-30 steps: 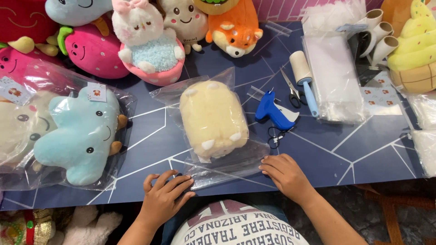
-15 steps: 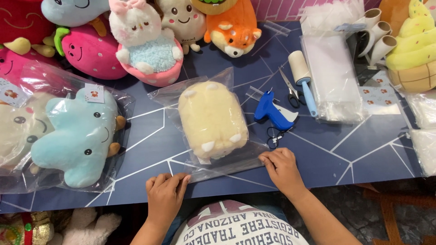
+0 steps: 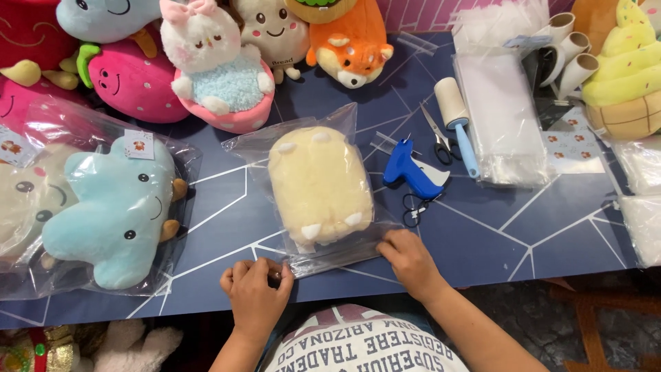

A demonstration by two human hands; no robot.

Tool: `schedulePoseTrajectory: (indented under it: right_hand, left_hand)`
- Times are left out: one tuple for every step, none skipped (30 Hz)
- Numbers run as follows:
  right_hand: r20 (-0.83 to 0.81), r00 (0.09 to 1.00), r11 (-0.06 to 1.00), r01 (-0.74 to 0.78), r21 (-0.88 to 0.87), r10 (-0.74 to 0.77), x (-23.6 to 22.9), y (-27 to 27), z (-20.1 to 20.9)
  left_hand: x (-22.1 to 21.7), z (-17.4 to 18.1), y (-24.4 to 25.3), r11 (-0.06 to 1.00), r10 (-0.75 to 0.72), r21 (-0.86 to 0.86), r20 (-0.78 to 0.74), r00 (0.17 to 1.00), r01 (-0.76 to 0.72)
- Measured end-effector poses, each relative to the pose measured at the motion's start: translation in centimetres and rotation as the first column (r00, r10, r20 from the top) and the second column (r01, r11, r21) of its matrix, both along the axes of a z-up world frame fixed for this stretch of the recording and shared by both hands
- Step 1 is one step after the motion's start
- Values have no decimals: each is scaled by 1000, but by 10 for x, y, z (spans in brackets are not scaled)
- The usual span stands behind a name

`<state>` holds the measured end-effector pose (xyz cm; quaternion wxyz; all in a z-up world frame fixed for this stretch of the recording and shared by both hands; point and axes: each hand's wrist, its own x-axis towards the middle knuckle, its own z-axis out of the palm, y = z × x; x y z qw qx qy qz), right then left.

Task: The person attaches a tag to a small plush toy using a tagging gun, places the toy inside a clear plastic bag, and then folds the bag.

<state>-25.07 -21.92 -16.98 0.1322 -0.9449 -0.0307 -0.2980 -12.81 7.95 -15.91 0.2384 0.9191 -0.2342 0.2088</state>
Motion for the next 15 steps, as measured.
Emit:
schedulePoseTrajectory:
  right_hand:
    - [-28, 992, 991, -123, -45, 122, 3, 4, 12]
    - [-61, 969, 966, -245, -86, 241, 6, 8, 24]
    - [-60, 969, 965, -246, -85, 242, 7, 6, 26]
    - [-97, 956, 956, -285, -69, 278, 8, 4, 28]
    - [-134, 940, 945, -323, -52, 314, 9, 2, 31]
    - [-133, 940, 945, -324, -53, 314, 9, -2, 25]
    - [-160, 924, 937, -345, 53, 349, 9, -5, 20]
    - [-183, 905, 920, -359, 159, 385, 10, -8, 14]
    - [-183, 904, 919, -361, 158, 386, 9, -2, 25]
    - [-189, 923, 941, -316, 124, 335, 8, 5, 36]
    - [-194, 940, 959, -267, 90, 280, 6, 12, 46]
    - [-195, 940, 959, -267, 90, 280, 7, 13, 44]
    - [-171, 950, 965, -261, 16, 260, 7, 13, 42]
    - [-146, 959, 966, -252, -59, 242, 8, 13, 41]
    - [-144, 960, 967, -249, -61, 238, 9, 14, 43]
  left_hand:
    - [0, -2, 1, 998, 26, 52, -16, 1000, -25]
    - [0, -3, 2, 993, 52, 104, -30, 998, -49]
    - [0, -8, 4, 993, 53, 104, -29, 998, -50]
    - [1, -13, 7, 997, 31, 72, -13, 999, -30]
    - [2, -18, 9, 999, 8, 39, 4, 1000, -8]
    - [2, -19, 10, 999, 9, 38, 5, 1000, -9]
    - [2, -19, 12, 985, -161, 86, 133, 978, 150]
    - [2, -20, 13, 943, -328, 153, 249, 912, 297]
    - [4, -6, 11, 943, -325, 153, 249, 912, 295]
    - [7, 8, 9, 866, -483, 279, 258, 837, 414]
    - [10, 22, 7, 758, -630, 402, 242, 738, 514]
    - [11, 21, 6, 758, -630, 402, 242, 738, 515]
    - [14, 20, 3, 688, -689, 439, 146, 710, 577]
    - [16, 19, 1, 613, -737, 467, 46, 675, 637]
    - [15, 25, -3, 612, -739, 468, 50, 672, 638]
